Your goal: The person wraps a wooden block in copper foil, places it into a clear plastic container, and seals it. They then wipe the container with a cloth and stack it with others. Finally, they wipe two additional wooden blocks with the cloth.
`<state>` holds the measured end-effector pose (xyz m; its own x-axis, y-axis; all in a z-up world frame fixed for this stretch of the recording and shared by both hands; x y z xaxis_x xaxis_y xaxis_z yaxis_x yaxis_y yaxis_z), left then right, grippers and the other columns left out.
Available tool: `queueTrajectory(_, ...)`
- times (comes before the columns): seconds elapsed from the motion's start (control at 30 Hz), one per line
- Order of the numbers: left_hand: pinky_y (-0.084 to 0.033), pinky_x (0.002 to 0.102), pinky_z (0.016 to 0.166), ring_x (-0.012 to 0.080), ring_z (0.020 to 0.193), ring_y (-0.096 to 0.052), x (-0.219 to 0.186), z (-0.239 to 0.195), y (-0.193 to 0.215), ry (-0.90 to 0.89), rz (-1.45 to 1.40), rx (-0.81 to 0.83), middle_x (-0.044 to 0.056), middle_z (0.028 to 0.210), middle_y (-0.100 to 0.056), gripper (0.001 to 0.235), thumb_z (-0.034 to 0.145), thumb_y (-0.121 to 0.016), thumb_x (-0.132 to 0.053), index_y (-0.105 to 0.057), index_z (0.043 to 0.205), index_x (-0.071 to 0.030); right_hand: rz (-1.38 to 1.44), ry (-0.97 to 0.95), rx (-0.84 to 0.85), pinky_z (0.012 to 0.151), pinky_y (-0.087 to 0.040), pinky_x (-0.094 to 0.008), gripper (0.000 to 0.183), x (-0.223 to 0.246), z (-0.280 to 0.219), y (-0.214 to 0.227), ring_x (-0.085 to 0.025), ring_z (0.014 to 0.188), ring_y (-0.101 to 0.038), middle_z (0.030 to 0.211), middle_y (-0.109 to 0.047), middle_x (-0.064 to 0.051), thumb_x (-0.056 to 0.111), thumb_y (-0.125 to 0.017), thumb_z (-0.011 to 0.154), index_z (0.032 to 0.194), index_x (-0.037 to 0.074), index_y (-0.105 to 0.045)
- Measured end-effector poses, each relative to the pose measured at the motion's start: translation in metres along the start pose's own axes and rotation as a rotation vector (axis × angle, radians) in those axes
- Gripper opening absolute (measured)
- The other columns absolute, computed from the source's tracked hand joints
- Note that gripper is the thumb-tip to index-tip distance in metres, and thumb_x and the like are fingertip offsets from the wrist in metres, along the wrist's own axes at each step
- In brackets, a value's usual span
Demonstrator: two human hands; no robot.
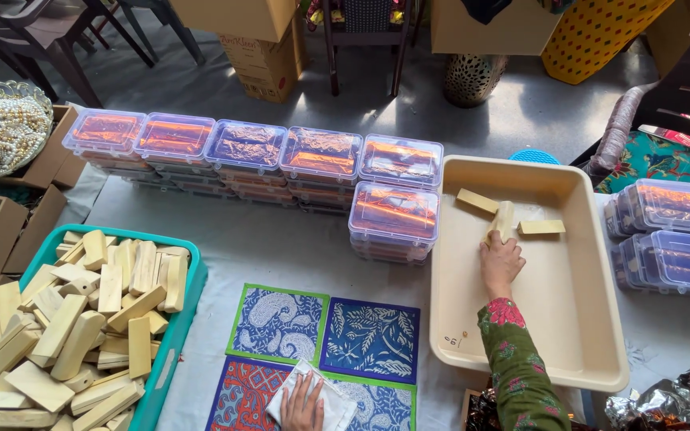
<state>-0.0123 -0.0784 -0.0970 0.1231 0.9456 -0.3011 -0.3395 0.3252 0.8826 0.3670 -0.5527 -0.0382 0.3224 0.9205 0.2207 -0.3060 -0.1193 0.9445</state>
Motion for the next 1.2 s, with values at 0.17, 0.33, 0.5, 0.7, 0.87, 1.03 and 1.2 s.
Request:
queueTrajectory(0.17, -0.022, 0.053, 0.120, 0.0268, 0.144, -0.042, -0.008, 0.010, 0.015, 0.047, -0.044, 0.035, 0.007, 0.153, -0.049, 0.046, 0.096, -0.055, -0.034, -0.060, 0.141, -0.023, 0.050, 0.115, 0.071, 0.080, -0.056, -0.050, 0.034, 0.000, -0.018, 0.026, -0.038, 0.103, -0.065, 0.119, -0.060, -0.017, 0.036, -0.066, 0.100, 0.132, 0.028, -0.059)
queueTrajectory(0.33, -0.020, 0.054, 0.120, 0.0262, 0.145, -0.039, -0.014, 0.012, 0.018, 0.056, -0.049, 0.062, 0.007, 0.153, -0.047, 0.046, 0.097, -0.053, -0.033, -0.058, 0.142, -0.022, 0.129, 0.090, 0.799, 0.096, -0.056, -0.046, 0.079, -0.005, -0.030, 0.087, -0.035, 0.095, -0.079, 0.115, -0.074, -0.018, 0.053, -0.066, 0.088, 0.160, 0.045, -0.035)
queueTrajectory(0.5, -0.021, 0.052, 0.120, 0.0257, 0.146, -0.038, -0.019, 0.014, 0.024, 0.084, -0.059, 0.073, 0.006, 0.153, -0.048, 0.045, 0.098, -0.053, -0.034, -0.058, 0.141, -0.023, 0.144, 0.015, 0.465, 0.101, -0.054, -0.050, 0.085, -0.042, -0.003, 0.042, -0.039, 0.121, -0.065, 0.144, -0.058, -0.019, 0.060, -0.067, 0.090, 0.163, 0.028, -0.037)
queueTrajectory(0.7, -0.022, 0.052, 0.121, 0.0244, 0.146, -0.038, -0.028, 0.022, 0.036, 0.146, -0.057, 0.135, 0.004, 0.154, -0.047, 0.044, 0.099, -0.052, -0.034, -0.059, 0.141, -0.024, 0.067, 0.190, 0.344, 0.105, -0.047, -0.055, 0.088, 0.012, -0.010, 0.008, -0.043, 0.141, -0.041, 0.170, -0.026, -0.011, 0.062, -0.067, 0.086, 0.160, 0.026, -0.036)
queueTrajectory(0.87, -0.022, 0.051, 0.121, 0.0230, 0.147, -0.036, -0.032, 0.026, 0.044, 0.180, -0.065, 0.184, 0.003, 0.155, -0.046, 0.044, 0.099, -0.051, -0.034, -0.058, 0.141, -0.025, -0.049, 0.204, 0.430, 0.104, -0.039, -0.062, 0.084, 0.041, -0.045, 0.023, -0.044, 0.149, -0.023, 0.165, -0.024, -0.003, 0.063, -0.065, 0.088, 0.158, 0.027, -0.034)
queueTrajectory(1.03, -0.020, 0.052, 0.121, 0.0235, 0.147, -0.034, -0.030, 0.025, 0.041, 0.189, -0.062, 0.210, 0.003, 0.155, -0.045, 0.045, 0.099, -0.050, -0.036, -0.057, 0.142, -0.024, 0.080, 0.485, 0.481, 0.110, -0.049, -0.046, 0.057, 0.031, -0.112, 0.074, -0.038, 0.139, -0.047, 0.152, -0.052, -0.001, 0.053, -0.067, 0.090, 0.139, 0.025, -0.060)
queueTrajectory(1.2, -0.020, 0.051, 0.122, 0.0225, 0.148, -0.034, -0.031, 0.028, 0.042, 0.188, -0.069, 0.214, 0.002, 0.154, -0.046, 0.043, 0.100, -0.049, -0.036, -0.058, 0.140, -0.025, 0.234, 0.230, 0.563, 0.106, -0.054, -0.042, 0.058, -0.003, -0.103, 0.094, -0.029, 0.127, -0.064, 0.140, -0.065, -0.007, 0.058, -0.068, 0.089, 0.135, 0.023, -0.069)
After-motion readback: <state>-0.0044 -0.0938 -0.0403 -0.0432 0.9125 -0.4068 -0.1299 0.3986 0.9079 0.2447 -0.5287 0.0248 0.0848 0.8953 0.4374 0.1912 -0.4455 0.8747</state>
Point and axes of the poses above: each hand's wrist, its own z-axis towards the middle knuckle, its own y-axis out of the back of the hand, x = y × z, the point moved 3 cm from there along z, towards the middle knuckle
